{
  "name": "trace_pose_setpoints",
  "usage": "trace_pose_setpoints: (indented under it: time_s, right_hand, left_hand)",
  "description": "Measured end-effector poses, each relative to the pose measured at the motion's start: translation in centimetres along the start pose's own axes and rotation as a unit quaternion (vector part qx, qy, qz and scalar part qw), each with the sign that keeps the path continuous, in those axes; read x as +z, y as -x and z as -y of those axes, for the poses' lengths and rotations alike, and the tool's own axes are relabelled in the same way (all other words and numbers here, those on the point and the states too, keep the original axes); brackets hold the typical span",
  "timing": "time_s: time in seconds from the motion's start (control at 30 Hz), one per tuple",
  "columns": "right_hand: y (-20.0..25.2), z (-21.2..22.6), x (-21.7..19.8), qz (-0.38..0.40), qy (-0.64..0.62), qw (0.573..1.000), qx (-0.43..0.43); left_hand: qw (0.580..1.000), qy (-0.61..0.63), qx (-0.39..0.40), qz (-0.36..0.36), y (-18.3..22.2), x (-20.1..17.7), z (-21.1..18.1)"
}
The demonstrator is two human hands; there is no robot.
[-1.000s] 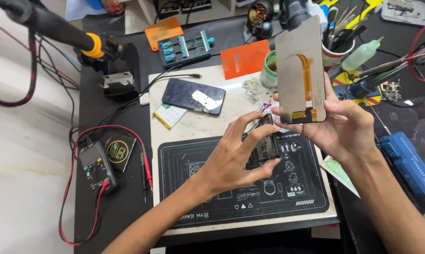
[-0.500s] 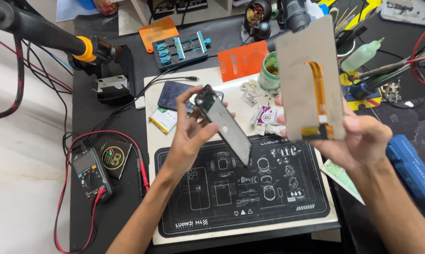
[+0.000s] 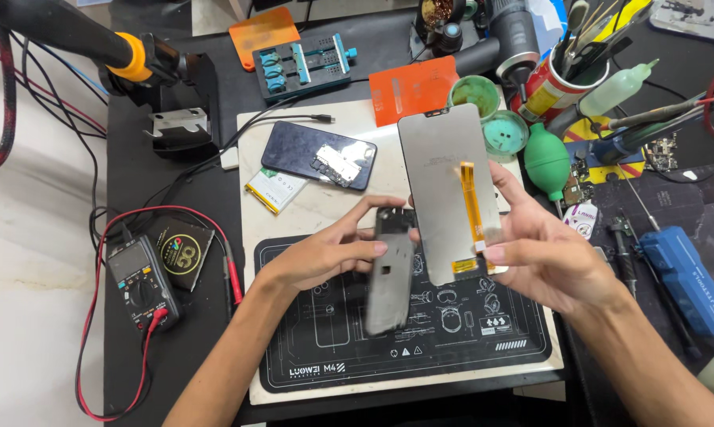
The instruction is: The person applies adhesive from a tube to the inner frame of a disassembled smartphone and presses the new screen assembly into place.
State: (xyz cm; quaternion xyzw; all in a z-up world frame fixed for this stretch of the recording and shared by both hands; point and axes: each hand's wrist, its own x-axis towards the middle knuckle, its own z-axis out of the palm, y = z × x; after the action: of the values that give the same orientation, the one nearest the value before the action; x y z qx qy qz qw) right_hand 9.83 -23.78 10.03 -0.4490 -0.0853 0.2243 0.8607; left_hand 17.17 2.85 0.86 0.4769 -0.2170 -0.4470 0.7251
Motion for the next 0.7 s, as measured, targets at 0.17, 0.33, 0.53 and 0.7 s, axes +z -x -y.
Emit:
trace_pose_setpoints:
  time_s: [0.17,0.33,0.53,0.7]
  right_hand:
    - [-0.3,-0.3,-0.1,-0.039,0.025,0.998,0.042]
    - [-1.0,-1.3,-0.7,0.019,-0.118,0.992,0.029]
    - [-0.9,-1.4,-0.9,-0.139,0.003,0.989,0.054]
    - [-0.9,-2.0,-1.4,-0.107,0.11,0.988,0.034]
  left_hand:
    - [0.98,-0.169,-0.039,-0.098,-0.4,-0.4,0.9]
    - [0.952,-0.275,0.075,-0.109,-0.7,0.0,1.1]
    - [0.899,-0.385,0.074,-0.194,-0.6,1.6,0.1]
    - [0.967,-0.136,0.193,-0.1,-2.1,2.8,0.5]
